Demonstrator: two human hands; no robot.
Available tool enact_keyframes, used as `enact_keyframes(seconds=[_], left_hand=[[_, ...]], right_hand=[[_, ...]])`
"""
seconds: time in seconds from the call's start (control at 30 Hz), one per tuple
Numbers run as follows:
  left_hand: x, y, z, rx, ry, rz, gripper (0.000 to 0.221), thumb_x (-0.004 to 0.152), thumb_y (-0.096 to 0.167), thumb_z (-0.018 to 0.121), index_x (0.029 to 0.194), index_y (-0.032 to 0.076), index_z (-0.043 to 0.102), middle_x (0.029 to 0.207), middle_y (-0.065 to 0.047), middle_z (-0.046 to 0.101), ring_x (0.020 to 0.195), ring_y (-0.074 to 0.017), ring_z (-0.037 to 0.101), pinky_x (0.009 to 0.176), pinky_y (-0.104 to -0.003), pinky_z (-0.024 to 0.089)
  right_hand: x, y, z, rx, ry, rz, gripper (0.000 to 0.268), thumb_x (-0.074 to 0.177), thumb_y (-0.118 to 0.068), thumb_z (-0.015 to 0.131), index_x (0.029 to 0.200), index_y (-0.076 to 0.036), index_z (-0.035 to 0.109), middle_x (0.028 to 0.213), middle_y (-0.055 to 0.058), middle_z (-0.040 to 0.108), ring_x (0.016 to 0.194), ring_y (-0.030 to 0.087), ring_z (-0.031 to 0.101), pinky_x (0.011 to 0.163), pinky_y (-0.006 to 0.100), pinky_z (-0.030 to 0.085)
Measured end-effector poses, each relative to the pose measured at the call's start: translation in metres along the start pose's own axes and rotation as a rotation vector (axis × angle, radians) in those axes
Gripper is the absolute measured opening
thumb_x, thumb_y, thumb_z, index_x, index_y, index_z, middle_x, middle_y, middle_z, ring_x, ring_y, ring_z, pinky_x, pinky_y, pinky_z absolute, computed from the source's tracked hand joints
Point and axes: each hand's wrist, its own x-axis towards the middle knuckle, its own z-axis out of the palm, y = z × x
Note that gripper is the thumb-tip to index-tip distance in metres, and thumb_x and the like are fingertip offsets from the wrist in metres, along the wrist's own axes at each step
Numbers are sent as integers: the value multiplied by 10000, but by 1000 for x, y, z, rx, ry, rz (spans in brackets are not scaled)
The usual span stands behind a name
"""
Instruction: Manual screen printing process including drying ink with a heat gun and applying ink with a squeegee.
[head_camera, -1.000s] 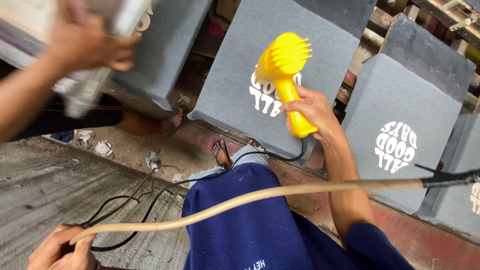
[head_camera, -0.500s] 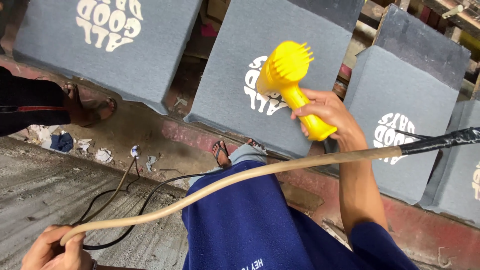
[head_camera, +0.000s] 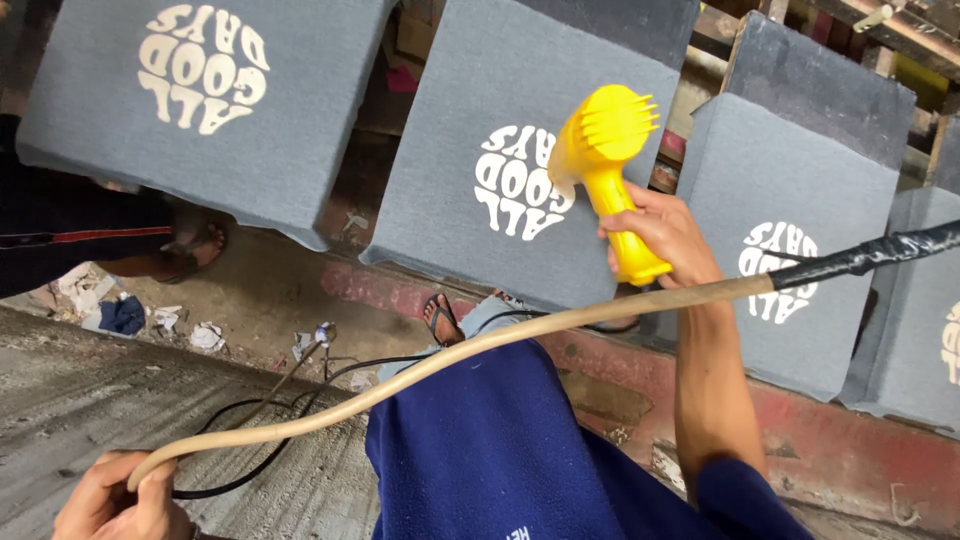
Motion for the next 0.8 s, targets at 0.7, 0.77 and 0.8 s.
enact_keyframes(seconds=[0.7,0.77,0.8], left_hand=[[13,-12,13,114,258,-11,199,1103,-51,545,913,-18,495,875,-143,438,797,-210,394,775,-352,282],[16,-2,15,130,270,-107,166,1073,-19,541,910,-3,514,885,-127,456,754,-193,396,728,-335,278],[17,-2,14,137,271,-110,166,1073,-19,541,910,-3,514,885,-127,456,754,-193,396,728,-335,278]], right_hand=[[63,-27,12,-35,-119,33,634,729,-7,749,1356,-82,694,729,108,643,433,205,568,380,305,460],[70,-39,26,-41,-318,32,550,752,-53,718,1301,-40,696,806,118,633,499,209,580,450,304,463],[69,-43,27,-39,-324,36,550,752,-53,718,1301,-40,696,806,118,633,499,209,580,450,304,463]])
